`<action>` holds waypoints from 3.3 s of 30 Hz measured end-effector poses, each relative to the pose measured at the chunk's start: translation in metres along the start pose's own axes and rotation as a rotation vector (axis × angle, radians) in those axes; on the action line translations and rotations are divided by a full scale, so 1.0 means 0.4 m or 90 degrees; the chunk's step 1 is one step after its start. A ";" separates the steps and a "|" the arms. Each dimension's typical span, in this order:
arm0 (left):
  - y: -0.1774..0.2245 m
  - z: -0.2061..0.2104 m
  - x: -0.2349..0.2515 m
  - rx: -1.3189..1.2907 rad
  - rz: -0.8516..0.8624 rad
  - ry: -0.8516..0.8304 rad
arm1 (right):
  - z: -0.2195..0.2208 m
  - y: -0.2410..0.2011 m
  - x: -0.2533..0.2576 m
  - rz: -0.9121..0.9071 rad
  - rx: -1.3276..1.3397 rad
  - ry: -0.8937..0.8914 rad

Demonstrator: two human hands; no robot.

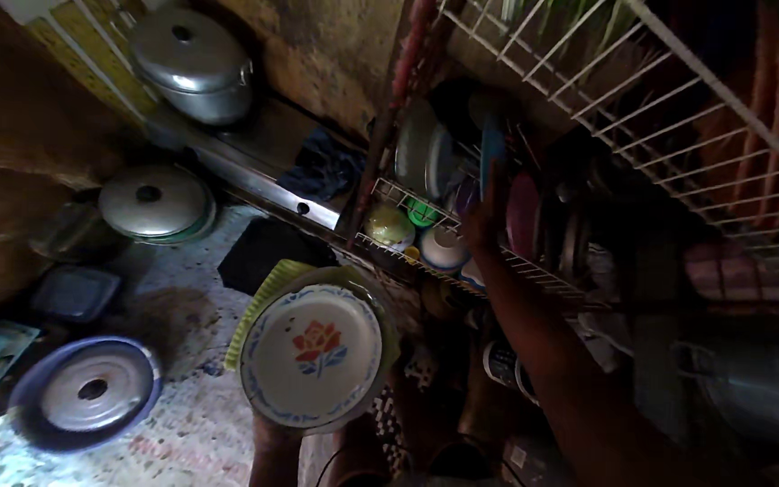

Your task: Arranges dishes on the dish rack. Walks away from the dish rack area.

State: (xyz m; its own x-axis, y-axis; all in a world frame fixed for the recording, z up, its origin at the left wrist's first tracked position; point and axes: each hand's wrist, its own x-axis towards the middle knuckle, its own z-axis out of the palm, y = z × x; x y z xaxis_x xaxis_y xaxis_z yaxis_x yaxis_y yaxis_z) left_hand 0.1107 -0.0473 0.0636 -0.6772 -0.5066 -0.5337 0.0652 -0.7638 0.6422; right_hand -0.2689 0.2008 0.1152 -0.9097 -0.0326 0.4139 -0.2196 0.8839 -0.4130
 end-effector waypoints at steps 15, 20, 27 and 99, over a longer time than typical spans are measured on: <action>0.010 -0.002 -0.009 -0.012 -0.015 0.024 | -0.196 0.181 -0.052 0.413 -0.061 -0.007; 0.005 0.004 -0.009 0.001 -0.015 0.036 | -0.153 0.211 -0.062 0.300 -0.045 0.079; 0.026 0.079 -0.017 0.028 -0.109 0.138 | -0.126 0.274 -0.065 0.252 -0.274 -0.326; -0.029 0.351 0.069 0.029 -0.169 -0.032 | -0.290 -0.245 -0.145 0.024 0.066 -0.383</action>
State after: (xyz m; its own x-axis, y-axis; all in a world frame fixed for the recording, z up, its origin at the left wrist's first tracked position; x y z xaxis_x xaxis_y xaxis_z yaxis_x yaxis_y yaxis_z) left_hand -0.0119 0.0037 0.1187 -0.7014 -0.2705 -0.6594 -0.1513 -0.8475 0.5087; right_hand -0.1538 0.1701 0.2257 -0.9506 -0.2860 -0.1206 -0.1887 0.8409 -0.5072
